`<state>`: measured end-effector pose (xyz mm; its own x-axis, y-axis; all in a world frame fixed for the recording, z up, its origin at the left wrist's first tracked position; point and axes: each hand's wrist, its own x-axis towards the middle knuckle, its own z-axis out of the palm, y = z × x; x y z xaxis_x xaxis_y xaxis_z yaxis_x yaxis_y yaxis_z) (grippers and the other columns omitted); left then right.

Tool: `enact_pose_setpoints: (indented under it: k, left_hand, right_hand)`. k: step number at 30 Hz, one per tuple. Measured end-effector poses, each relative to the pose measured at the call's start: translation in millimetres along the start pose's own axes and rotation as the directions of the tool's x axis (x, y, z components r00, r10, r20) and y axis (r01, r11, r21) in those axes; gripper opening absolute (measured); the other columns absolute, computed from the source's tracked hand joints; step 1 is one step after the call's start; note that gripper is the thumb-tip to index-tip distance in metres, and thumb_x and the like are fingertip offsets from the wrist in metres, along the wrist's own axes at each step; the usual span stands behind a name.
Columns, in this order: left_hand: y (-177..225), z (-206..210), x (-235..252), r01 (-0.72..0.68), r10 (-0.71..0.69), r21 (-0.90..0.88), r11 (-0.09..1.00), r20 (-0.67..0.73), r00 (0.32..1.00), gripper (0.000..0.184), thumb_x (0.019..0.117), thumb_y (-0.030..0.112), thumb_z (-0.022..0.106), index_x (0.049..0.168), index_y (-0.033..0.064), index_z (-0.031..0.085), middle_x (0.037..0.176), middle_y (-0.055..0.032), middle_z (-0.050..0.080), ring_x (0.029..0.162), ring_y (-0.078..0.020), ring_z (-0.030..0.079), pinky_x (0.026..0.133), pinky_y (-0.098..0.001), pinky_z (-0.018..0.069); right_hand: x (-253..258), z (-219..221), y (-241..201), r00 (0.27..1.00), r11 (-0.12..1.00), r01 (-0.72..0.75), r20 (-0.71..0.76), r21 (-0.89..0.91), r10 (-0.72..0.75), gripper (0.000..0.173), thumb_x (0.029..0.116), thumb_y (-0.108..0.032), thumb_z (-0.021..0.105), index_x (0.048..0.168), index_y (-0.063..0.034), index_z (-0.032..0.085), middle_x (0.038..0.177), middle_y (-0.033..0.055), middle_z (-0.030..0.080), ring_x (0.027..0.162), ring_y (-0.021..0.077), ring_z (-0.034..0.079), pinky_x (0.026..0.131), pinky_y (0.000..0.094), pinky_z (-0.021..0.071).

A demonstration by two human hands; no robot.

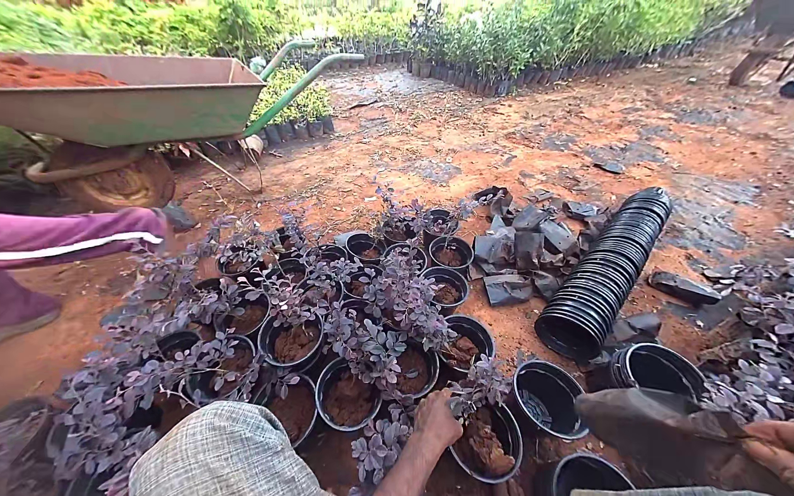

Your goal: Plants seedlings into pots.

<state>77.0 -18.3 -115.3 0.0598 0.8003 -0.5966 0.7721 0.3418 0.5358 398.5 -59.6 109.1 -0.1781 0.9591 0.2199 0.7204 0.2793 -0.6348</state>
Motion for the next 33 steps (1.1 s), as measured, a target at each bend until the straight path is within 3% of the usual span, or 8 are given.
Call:
enact_pose_setpoints:
  k: [4,6,9,12,15,20,28,33]
  left_hand:
    - [-1.7,6.0,1.4,-0.003,0.003,0.012,1.000,-0.011,1.000,0.061,0.0908,0.016,0.064,0.150,0.0073,0.049,0.149,-0.0175,0.052,0.137,-0.0336,0.051,0.112,-0.0522,0.0422]
    - [-3.9,7.5,3.4,-0.016,0.016,0.022,1.000,-0.016,1.000,0.062,0.0906,0.016,0.064,0.150,0.0069,0.048,0.149,-0.0178,0.052,0.136,-0.0335,0.052,0.112,-0.0519,0.0424]
    - [-5.2,6.3,1.5,-0.026,0.026,-0.017,1.000,0.006,1.000,0.059,0.0924,0.014,0.062,0.150,0.0065,0.048,0.150,-0.0178,0.051,0.138,-0.0334,0.050,0.113,-0.0520,0.0412]
    - [-9.8,4.3,9.0,-0.001,0.003,-0.054,0.999,0.045,0.999,0.062,0.0921,0.013,0.063,0.151,0.0071,0.046,0.146,-0.0190,0.055,0.129,-0.0343,0.059,0.105,-0.0539,0.0495]
    - [-10.1,1.7,10.4,0.025,-0.018,-0.099,0.995,0.071,0.997,0.059,0.0917,0.013,0.064,0.148,0.0067,0.048,0.140,-0.0207,0.058,0.117,-0.0340,0.065,0.096,-0.0528,0.0550]
    - [-6.0,-1.0,8.7,0.044,-0.036,-0.087,0.995,0.095,0.995,0.060,0.0907,0.012,0.063,0.148,0.0076,0.049,0.142,-0.0199,0.056,0.121,-0.0344,0.063,0.097,-0.0531,0.0542]
    - [-7.2,-1.0,15.8,0.032,-0.017,-0.113,0.993,0.136,0.991,0.062,0.0901,0.011,0.065,0.150,0.0087,0.048,0.140,-0.0220,0.057,0.119,-0.0379,0.064,0.095,-0.0571,0.0547]
    - [-6.6,-1.7,18.4,0.056,-0.034,-0.141,0.988,0.155,0.987,0.059,0.0897,0.011,0.065,0.146,0.0079,0.050,0.133,-0.0230,0.061,0.110,-0.0375,0.068,0.088,-0.0560,0.0575]
  right_hand:
    - [26.3,17.1,11.8,0.945,0.996,-0.004,0.327,-0.089,0.033,0.017,0.0963,-0.010,0.064,0.105,0.0011,0.074,0.099,0.0197,0.073,0.087,0.0330,0.071,0.081,0.0573,0.0554]
    - [56.0,31.0,25.8,0.999,0.999,-0.045,-0.025,-0.010,0.044,0.019,0.0921,-0.011,0.067,0.108,-0.0006,0.071,0.095,0.0159,0.073,0.079,0.0287,0.070,0.073,0.0545,0.0577]
    - [94.4,42.7,29.5,0.958,0.982,-0.132,-0.238,0.132,0.160,0.059,0.1016,-0.020,0.061,0.152,-0.0036,0.036,0.139,0.0245,0.056,0.108,0.0344,0.068,0.090,0.0558,0.0566]
    - [79.0,94.3,18.6,0.994,0.997,-0.004,0.110,-0.077,0.013,0.034,0.1005,-0.016,0.059,0.130,0.0000,0.062,0.123,0.0196,0.066,0.108,0.0320,0.068,0.095,0.0552,0.0555]
    - [52.8,161.1,4.5,0.674,0.951,0.104,0.724,-0.290,0.146,0.027,0.1019,-0.019,0.059,0.122,-0.0076,0.073,0.121,0.0181,0.071,0.115,0.0370,0.066,0.102,0.0588,0.0485]
    - [28.0,244.0,16.1,0.377,0.772,0.211,0.779,-0.599,0.501,0.033,0.0973,-0.022,0.063,0.120,0.0021,0.066,0.126,0.0262,0.065,0.122,0.0437,0.061,0.097,0.0617,0.0496]
    - [0.7,279.1,38.9,0.689,0.926,-0.034,0.662,-0.376,0.295,0.033,0.0923,-0.015,0.068,0.123,-0.0017,0.070,0.124,0.0208,0.069,0.118,0.0385,0.065,0.102,0.0561,0.0490]
    - [-1.6,288.4,52.5,0.662,0.906,0.207,0.735,-0.368,0.148,0.027,0.0881,0.004,0.061,0.112,0.0021,0.074,0.135,0.0220,0.062,0.119,0.0381,0.065,0.100,0.0500,0.0534]
